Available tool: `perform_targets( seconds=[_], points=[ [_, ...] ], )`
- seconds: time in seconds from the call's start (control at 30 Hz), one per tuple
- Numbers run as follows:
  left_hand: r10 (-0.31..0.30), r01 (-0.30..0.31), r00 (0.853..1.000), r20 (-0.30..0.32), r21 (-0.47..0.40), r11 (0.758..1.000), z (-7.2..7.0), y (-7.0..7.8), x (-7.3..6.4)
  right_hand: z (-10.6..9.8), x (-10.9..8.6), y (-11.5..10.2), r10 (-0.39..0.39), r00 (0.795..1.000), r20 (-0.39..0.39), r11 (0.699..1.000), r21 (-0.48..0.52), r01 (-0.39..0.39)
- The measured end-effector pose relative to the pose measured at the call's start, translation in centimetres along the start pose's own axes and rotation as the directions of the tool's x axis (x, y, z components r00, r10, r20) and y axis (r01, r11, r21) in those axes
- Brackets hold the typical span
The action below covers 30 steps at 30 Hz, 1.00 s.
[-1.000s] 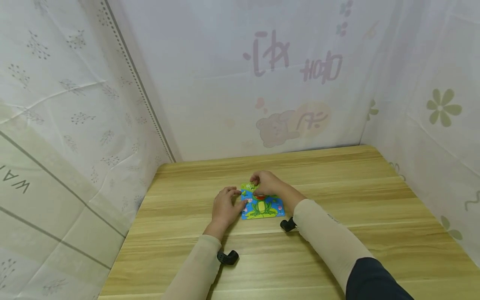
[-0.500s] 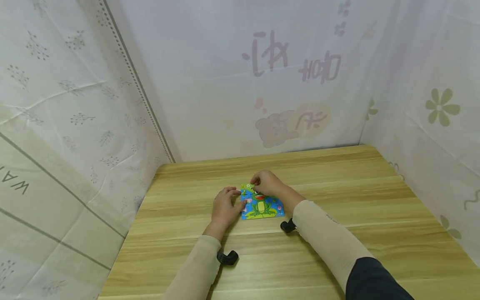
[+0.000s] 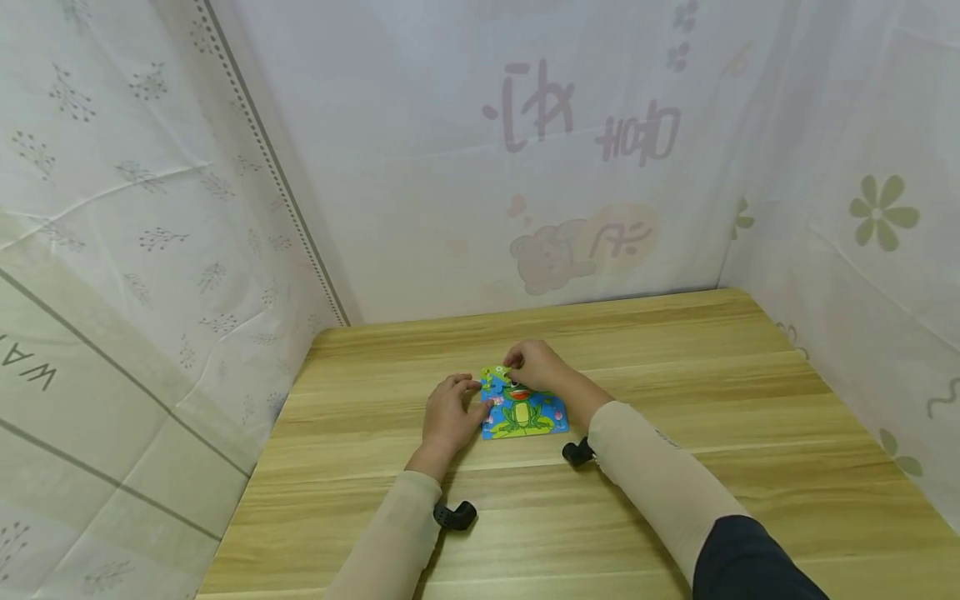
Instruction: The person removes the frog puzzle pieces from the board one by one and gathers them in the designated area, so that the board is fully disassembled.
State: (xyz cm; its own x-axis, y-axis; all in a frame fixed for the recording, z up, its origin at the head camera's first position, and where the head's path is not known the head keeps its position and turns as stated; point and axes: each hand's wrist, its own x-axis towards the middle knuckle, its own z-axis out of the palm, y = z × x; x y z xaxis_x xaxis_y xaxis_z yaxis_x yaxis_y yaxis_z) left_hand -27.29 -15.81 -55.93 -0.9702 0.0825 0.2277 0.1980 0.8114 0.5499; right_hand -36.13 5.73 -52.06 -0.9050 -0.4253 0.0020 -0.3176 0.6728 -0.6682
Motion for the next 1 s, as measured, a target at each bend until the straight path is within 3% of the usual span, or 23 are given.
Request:
perform_targets(
  seconds=[0.2, 0.47, 0.6, 1.0],
  points=[
    [0.0, 0.0, 1.0, -0.002, 0.007, 1.0, 0.1, 0.0, 0.0, -0.7, -0.6, 0.7, 0.004, 1.0, -0.025, 0.998, 0.07, -0.002],
    [0.006, -0.006, 1.0, -0.015, 0.002, 1.0, 0.1, -0.1, 0.0, -1.9, -1.7, 1.2, -0.011, 0.999, -0.042, 0.998, 0.066, 0.014],
    [0.006, -0.006, 1.0, -0.014, -0.003, 1.0, 0.1, 0.0, -0.1, -2.3, -2.2, 1.7, -0.013, 0.998, -0.058, 0.993, 0.115, 0.02],
    [0.002, -0.002, 1.0, -0.013, -0.004, 1.0, -0.1, 0.3, -0.2, -4.7, -3.8, 4.5, 0.044, 0.988, -0.147, 0.985, 0.173, -0.018]
  ],
)
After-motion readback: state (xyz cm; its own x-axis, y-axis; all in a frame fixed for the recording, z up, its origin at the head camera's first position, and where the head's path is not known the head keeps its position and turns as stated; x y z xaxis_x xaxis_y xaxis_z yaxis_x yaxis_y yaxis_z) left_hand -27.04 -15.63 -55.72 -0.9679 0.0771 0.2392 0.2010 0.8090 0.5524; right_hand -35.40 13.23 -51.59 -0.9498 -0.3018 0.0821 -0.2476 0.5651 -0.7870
